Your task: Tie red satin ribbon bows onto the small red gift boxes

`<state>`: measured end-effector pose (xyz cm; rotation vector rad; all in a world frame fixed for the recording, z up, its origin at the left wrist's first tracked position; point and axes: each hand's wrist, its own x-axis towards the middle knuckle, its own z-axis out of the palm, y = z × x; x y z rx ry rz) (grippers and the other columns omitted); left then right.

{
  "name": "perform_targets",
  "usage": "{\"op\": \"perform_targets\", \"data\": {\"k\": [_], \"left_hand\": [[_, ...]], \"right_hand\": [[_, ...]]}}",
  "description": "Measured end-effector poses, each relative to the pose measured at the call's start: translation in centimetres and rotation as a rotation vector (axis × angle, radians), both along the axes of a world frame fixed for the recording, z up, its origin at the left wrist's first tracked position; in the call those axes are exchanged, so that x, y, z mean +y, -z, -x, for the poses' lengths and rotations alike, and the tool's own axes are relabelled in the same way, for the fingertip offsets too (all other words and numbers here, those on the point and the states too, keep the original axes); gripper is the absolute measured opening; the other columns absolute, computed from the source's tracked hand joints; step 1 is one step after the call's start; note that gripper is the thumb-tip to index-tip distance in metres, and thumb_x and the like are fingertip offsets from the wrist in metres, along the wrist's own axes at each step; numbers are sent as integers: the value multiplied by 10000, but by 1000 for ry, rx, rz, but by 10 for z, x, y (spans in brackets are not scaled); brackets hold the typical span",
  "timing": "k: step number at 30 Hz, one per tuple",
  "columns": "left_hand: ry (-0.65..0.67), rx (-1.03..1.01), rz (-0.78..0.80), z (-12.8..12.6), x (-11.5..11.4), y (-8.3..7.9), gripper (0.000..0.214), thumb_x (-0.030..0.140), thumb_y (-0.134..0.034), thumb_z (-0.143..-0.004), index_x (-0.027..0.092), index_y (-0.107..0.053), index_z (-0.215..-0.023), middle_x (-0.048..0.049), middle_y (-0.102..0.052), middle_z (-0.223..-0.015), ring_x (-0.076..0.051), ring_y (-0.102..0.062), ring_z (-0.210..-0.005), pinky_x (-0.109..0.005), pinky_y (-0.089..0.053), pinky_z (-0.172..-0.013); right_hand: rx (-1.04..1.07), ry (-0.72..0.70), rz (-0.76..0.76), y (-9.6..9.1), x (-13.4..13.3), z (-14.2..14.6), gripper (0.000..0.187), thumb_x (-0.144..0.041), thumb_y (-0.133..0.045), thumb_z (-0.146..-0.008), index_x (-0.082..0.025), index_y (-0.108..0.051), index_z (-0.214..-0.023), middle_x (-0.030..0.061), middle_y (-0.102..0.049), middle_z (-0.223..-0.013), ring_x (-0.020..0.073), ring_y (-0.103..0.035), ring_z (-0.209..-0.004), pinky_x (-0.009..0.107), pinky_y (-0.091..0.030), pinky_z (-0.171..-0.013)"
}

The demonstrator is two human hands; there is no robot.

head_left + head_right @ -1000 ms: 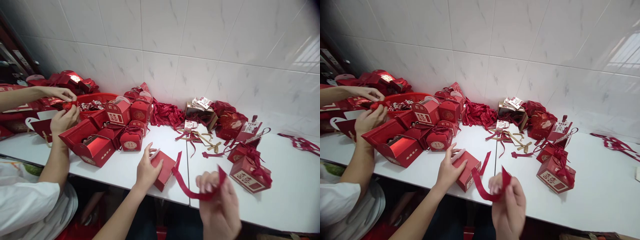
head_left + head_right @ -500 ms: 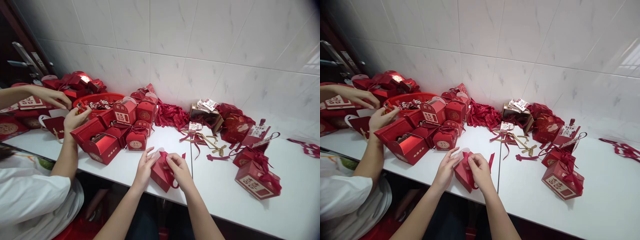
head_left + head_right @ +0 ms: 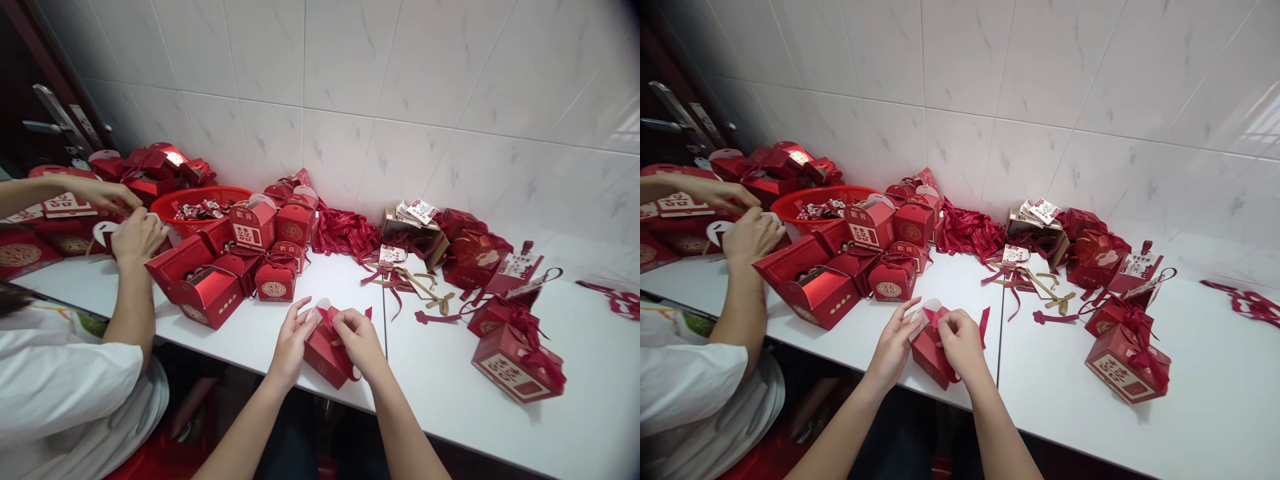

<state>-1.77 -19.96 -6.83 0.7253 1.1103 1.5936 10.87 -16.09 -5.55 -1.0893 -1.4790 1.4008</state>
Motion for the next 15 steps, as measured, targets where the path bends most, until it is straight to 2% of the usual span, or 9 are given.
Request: {"op": "perform_targets", "data": {"k": [4, 10, 15], "left_hand": [[-1, -11, 1, 0, -1, 1, 531, 327, -642, -741, 195, -466, -1224, -85, -690, -1038, -215, -663, -947, -323, -486, -839], [17, -23, -1, -1, -3, -1, 557, 342, -660, -749, 205, -455, -1248, -95, -676, -1107, -222, -644, -1009, -334, -469, -888], [23, -15, -5, -2, -4, -3, 583, 346, -660, -747, 203, -449, -1272, -108, -651, -1169, -244, -608, -1087, -342, -465, -904]], "right_hand": [[-29, 14, -28, 1, 0, 0, 207, -337, -565, -740, -178, -544, -609, 16, -536, -733, 134, -544, -610, 264, -532, -534], [-88, 6, -68, 0, 0, 1, 271, -413, -557, -776, -172, -584, -654, 24, -577, -695, 142, -557, -598, 255, -501, -523], [-169, 57, -135, 1, 1, 3, 247, -371, -543, -777, -188, -559, -613, 6, -567, -610, 148, -554, -571, 265, -475, -532]]}}
